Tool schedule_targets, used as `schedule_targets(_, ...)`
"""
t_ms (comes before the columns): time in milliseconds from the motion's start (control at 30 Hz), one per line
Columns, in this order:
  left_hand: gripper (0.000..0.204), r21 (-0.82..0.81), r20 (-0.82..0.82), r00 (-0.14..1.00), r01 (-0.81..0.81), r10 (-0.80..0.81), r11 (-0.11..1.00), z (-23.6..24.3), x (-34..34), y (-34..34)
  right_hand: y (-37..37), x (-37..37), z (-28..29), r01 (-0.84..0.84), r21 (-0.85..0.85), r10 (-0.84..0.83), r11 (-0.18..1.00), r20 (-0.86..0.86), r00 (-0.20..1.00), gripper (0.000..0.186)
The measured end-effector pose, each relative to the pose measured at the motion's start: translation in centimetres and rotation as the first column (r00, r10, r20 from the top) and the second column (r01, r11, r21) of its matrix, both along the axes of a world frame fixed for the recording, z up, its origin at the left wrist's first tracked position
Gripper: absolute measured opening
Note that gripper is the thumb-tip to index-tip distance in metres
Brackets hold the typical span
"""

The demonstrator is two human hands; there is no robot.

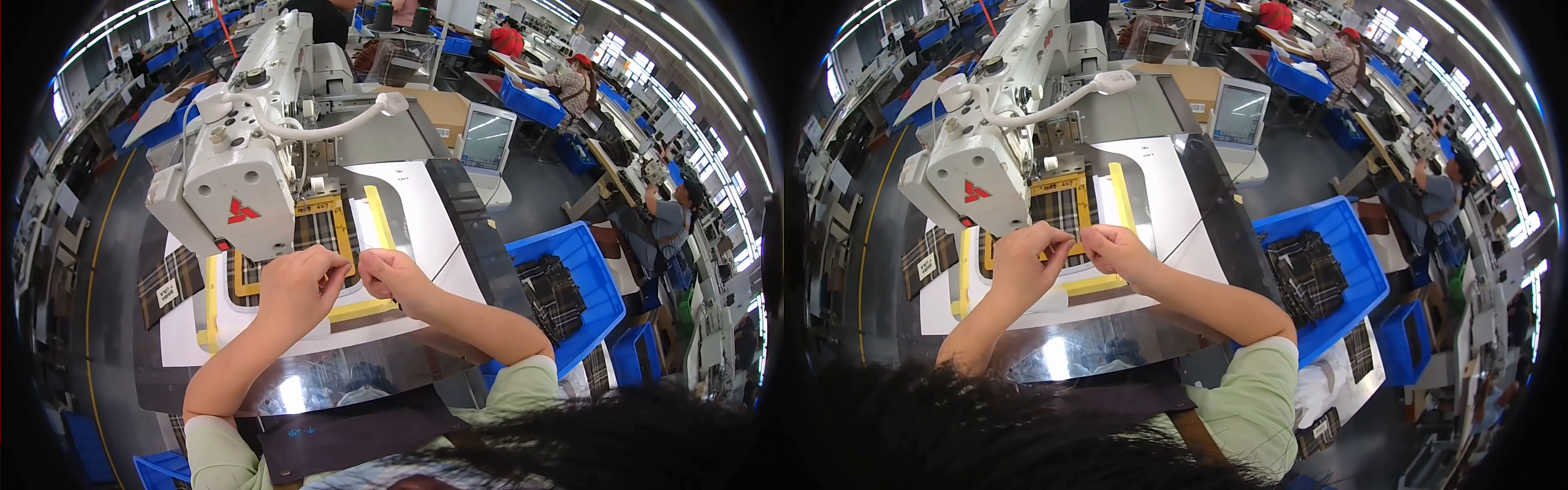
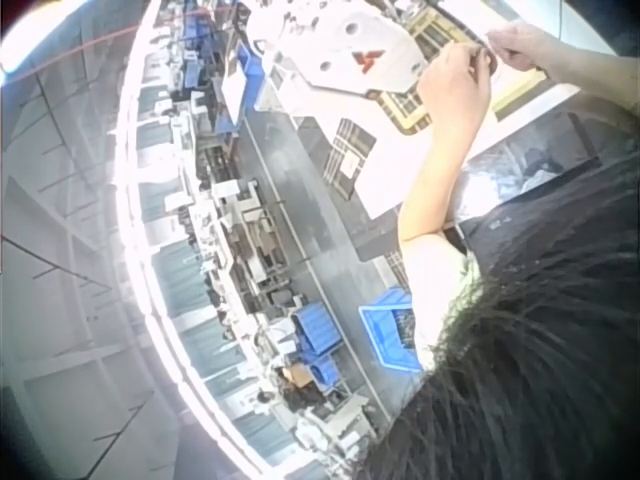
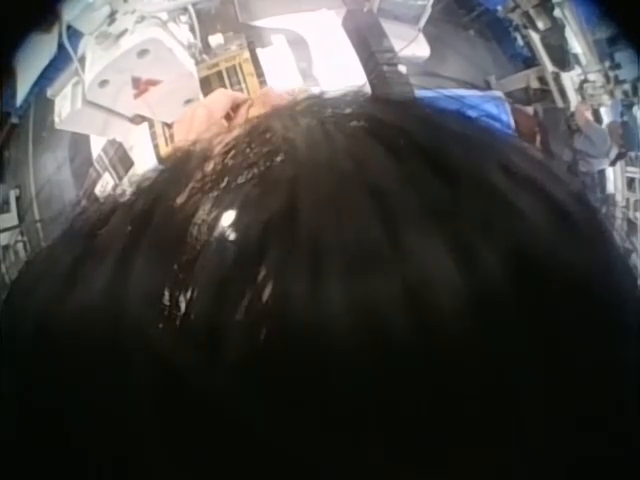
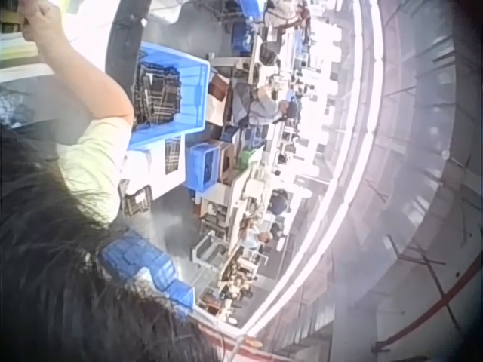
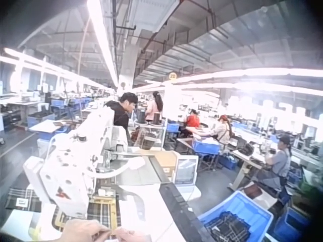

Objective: Attaching brand labels to plaid leather components using a programmable sewing machine.

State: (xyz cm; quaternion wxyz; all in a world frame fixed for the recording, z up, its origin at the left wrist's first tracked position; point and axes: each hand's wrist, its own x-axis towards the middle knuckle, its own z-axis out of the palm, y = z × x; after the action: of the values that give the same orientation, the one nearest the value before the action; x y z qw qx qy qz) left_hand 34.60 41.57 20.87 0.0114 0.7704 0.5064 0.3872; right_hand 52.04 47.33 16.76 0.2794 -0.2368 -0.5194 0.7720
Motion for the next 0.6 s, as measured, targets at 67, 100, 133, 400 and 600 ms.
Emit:
schedule_targets(67,0.007,0.004,0.010,1.000,0.000,0.000,1.000,0.1,-0.1,-0.1,0.8,1.0,-0.5,0.000,0.001,0.000,1.000,0.013,1.000,0.036)
schedule_targets(100,0.007,0.006,0.010,1.000,-0.002,0.002,1.000,0.2,-0.1,-0.1,1.2,1.5,-0.8,0.002,0.004,-0.002,1.000,0.025,1.000,0.036)
schedule_targets(133,0.007,-0.001,0.011,1.000,-0.003,0.003,1.000,0.3,-0.2,-0.1,1.5,1.9,-1.4,0.000,0.007,0.000,1.000,0.027,1.000,0.036)
schedule_targets(400,0.006,0.038,0.063,0.998,0.012,-0.015,0.999,0.4,-0.3,-0.1,1.1,3.0,-1.8,-0.234,0.870,-0.464,0.434,0.438,0.770,0.026)
schedule_targets(600,0.013,0.291,0.028,0.993,0.099,-0.112,0.952,-0.3,-0.4,0.1,0.6,-1.9,2.5,0.135,0.866,-0.119,0.481,-0.088,0.989,0.052)
